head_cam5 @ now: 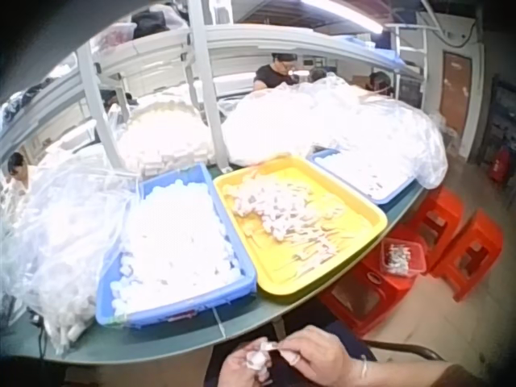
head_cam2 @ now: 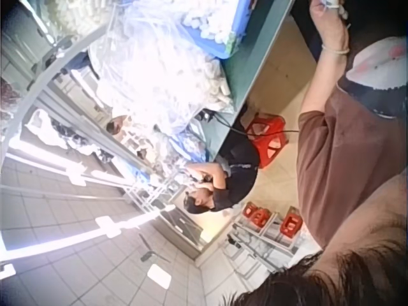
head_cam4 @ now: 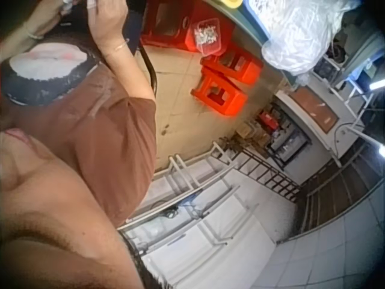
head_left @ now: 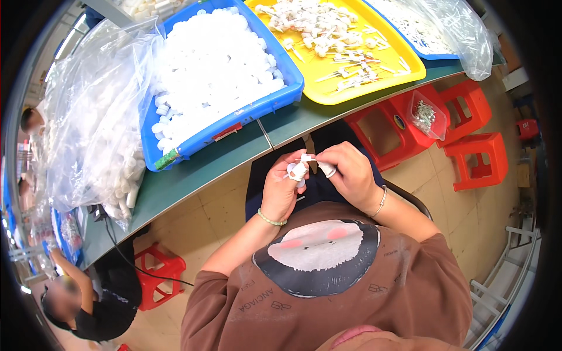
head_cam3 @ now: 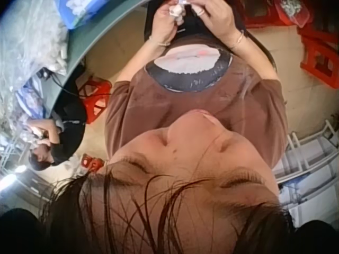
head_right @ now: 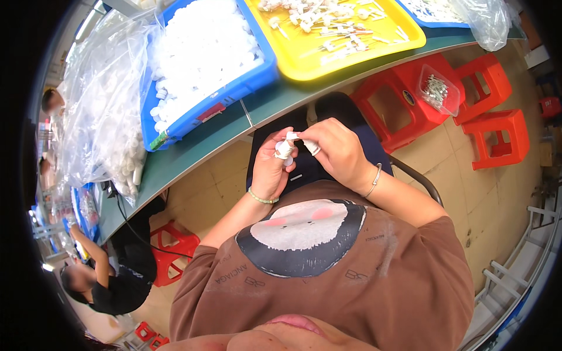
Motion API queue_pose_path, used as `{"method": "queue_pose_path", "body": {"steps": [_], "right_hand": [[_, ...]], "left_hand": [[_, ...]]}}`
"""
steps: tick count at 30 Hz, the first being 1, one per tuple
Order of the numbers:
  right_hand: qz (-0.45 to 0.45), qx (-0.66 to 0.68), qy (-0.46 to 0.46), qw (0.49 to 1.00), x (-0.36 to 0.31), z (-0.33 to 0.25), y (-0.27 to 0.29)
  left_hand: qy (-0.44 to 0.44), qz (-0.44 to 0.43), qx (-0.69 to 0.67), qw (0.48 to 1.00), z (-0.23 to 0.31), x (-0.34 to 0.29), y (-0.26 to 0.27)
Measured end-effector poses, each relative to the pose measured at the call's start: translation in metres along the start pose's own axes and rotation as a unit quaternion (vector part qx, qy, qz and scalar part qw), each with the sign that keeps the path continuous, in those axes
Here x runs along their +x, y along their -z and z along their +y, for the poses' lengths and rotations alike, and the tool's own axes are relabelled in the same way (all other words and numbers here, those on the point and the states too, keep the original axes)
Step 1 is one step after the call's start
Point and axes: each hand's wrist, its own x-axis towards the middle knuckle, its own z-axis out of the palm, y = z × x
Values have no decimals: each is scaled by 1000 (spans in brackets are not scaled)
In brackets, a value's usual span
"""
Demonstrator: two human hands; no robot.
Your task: The person sits at a workstation and repeatedly picks up small white plastic caps and thin metal rods. They insert the rods into the caps and place the assembled units into a yellow tray.
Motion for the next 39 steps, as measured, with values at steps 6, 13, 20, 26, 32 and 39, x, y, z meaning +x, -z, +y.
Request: {"method": "queue_pose_path", "body": {"steps": [6, 13, 20, 26, 32, 39], "right_hand": [[44, 31, -29, 998, 31, -6, 29], [101, -251, 105, 957, 162, 48, 86], [98, -173, 93, 976, 95, 11, 87], [85, -45, 13, 995, 44, 3, 86], [55, -46, -74, 995, 18, 11, 76], [75, -63, -51, 994, 49, 11, 99]], "left_hand": [[7, -45, -4, 999, 9, -4, -4], [68, 40, -100, 992, 8, 2, 5], [31, 29, 69, 997, 23, 4, 30], [39, -183, 519, 834, 21, 1, 44], [-48, -215, 740, 635, 0, 0, 37], [23, -215, 675, 705, 18, 5, 32]]}}
